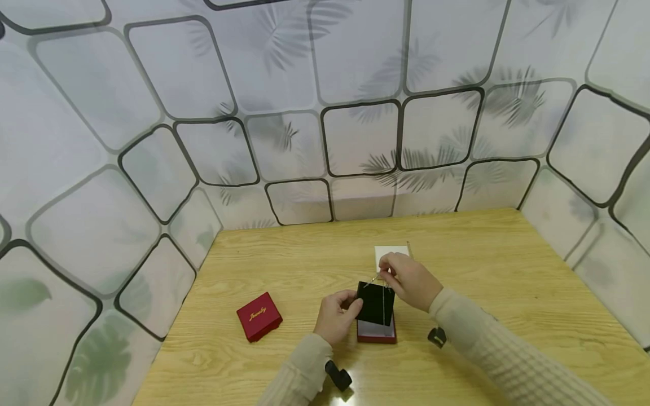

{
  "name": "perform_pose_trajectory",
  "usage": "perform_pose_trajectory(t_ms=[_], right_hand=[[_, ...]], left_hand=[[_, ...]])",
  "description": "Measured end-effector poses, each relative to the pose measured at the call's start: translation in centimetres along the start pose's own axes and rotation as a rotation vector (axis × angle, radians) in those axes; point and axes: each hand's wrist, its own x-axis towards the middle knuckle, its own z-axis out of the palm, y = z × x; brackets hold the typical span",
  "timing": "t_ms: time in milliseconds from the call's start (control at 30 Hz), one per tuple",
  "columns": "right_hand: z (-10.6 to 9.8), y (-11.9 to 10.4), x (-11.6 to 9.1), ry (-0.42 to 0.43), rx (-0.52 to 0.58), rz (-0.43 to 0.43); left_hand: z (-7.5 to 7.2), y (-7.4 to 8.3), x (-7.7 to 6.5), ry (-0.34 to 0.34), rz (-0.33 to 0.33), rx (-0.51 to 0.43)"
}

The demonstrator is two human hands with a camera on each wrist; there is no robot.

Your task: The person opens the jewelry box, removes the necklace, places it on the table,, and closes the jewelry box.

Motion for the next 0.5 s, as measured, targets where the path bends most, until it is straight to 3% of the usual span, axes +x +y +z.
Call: perform_pose_trajectory(t_ms=[300,500], right_hand=[[-0.09,0.69,0.16,0.003,0.004,0.021],[-0.24,0.96,0.04,-0.001,-0.008,0.046]], left_hand=[[-0.11,-0.02,-0.06,-0.017,0.034,0.003],[-0.28,-0.1,-0.17,-0.062,0.036,-0.005]])
